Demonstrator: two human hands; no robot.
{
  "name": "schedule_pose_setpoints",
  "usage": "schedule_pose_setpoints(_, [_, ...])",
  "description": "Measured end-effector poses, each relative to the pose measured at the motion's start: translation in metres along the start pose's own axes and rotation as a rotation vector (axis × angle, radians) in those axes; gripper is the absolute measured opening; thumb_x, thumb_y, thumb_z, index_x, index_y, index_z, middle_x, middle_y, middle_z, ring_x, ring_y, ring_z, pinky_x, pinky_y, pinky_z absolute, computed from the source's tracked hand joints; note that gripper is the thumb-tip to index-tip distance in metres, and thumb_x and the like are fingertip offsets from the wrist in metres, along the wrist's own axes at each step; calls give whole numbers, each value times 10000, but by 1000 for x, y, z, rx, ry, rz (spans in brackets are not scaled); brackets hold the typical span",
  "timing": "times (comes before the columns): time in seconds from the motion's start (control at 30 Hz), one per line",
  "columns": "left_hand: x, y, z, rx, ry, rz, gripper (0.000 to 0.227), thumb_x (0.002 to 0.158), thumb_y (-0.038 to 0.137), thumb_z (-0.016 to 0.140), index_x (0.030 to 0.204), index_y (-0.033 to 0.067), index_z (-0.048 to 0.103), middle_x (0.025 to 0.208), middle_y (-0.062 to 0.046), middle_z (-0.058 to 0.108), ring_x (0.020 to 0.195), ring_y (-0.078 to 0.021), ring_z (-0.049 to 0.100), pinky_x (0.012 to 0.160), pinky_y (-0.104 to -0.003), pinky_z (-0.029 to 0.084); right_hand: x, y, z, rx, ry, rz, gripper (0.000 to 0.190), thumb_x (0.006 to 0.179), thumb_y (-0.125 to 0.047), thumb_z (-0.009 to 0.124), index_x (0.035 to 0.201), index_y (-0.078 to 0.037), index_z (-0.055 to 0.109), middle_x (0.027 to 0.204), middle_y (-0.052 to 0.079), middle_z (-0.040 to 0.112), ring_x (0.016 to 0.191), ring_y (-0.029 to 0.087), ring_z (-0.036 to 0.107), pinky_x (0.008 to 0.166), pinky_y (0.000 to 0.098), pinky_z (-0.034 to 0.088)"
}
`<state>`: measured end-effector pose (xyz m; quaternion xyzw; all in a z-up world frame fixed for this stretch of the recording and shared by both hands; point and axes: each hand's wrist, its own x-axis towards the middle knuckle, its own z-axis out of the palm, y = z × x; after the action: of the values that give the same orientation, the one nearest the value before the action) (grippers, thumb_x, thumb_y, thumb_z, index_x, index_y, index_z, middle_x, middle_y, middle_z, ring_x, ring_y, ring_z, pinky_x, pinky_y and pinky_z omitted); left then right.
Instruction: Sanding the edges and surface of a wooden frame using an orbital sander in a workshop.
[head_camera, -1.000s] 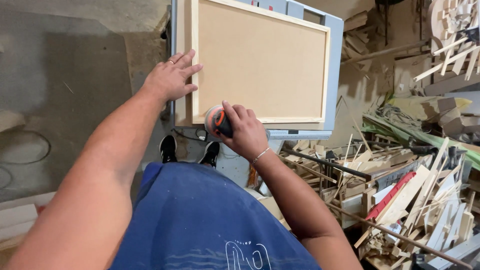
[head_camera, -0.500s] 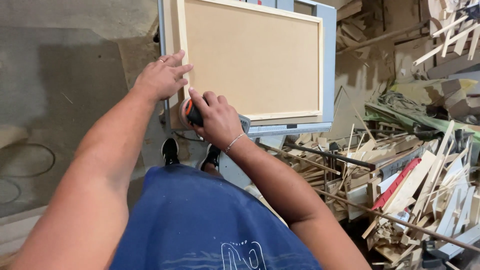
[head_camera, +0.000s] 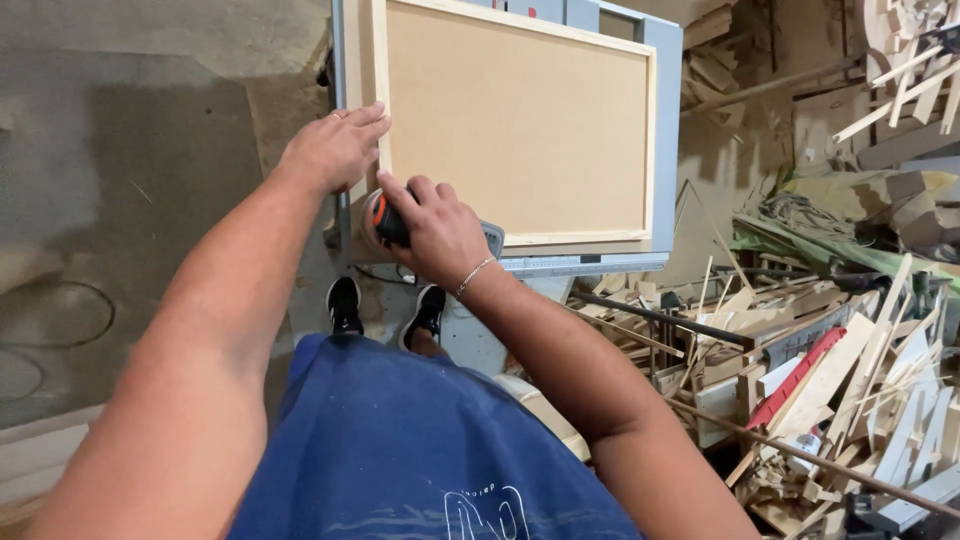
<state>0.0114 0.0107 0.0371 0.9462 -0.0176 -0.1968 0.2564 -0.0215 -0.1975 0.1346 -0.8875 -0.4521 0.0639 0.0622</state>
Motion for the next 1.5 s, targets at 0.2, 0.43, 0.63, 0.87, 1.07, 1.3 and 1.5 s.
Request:
schedule_pose_setpoints(0.2, [0, 3, -10, -10, -63, -53, 564, 1052, 220, 327, 1615, 249, 324, 1728, 67, 185, 1525, -275, 299, 1247, -410, 232, 27, 11, 2, -10, 69, 24, 708, 910, -541, 717, 1474, -195, 463, 1122, 122, 590, 871, 376, 597, 603, 520, 547])
schedule_pose_setpoints(0.43, [-8, 13, -19, -36, -101, -116, 581, 1056, 205, 317, 1632, 274, 290, 1731, 104, 165, 1532, -272, 270, 1232, -447, 265, 8, 1, -4, 16, -41, 2, 741, 846, -442, 768, 1469, -198, 450, 1141, 112, 583, 903, 371, 588, 604, 528, 549])
schedule_pose_setpoints(0.63, [-3, 8, 14, 22, 83, -26, 792, 908, 490, 643, 1575, 150, 385, 1712, -13, 257, 1410, -386, 415, 1028, -547, 460, -21, -14, 3, -29, -67, 65, 981, 732, -498, 887, 1535, -216, 399, 1178, 100, 575, 909, 342, 592, 658, 479, 546])
schedule_pose_setpoints(0.87, [-5, -1, 33, 156, 210, -13, 896, 849, 644, 664, 1598, 219, 415, 1691, 49, 315, 1458, -273, 425, 1114, -455, 509, -47, 27, 5, 1, -93, 317, 950, 752, -426, 822, 1565, -238, 368, 1214, 79, 544, 1035, 341, 630, 786, 496, 638])
schedule_pose_setpoints(1.07, [-19, 25, -1, 104, 86, -86, 865, 911, 586, 622, 1628, 210, 318, 1719, 58, 208, 1500, -274, 320, 1108, -496, 476, -66, 63, -7, 10, -62, 445, 956, 736, -397, 847, 1557, -231, 388, 1234, 101, 555, 1012, 373, 604, 771, 528, 587])
schedule_pose_setpoints(1.3, [-24, 34, -17, 78, -29, -120, 868, 963, 568, 556, 1660, 191, 204, 1749, 35, 80, 1548, -291, 217, 1128, -542, 417, -94, 115, -14, 37, -30, 573, 915, 759, -363, 826, 1554, -255, 386, 1234, 112, 548, 1019, 397, 599, 646, 554, 537])
schedule_pose_setpoints(1.5, [-22, 31, -12, 70, -25, -116, 861, 959, 567, 547, 1658, 193, 213, 1751, 44, 82, 1550, -293, 213, 1143, -552, 377, -108, 146, -38, 36, -75, 739, 888, 775, -355, 790, 1556, -233, 386, 1280, 134, 533, 1093, 380, 589, 753, 550, 541])
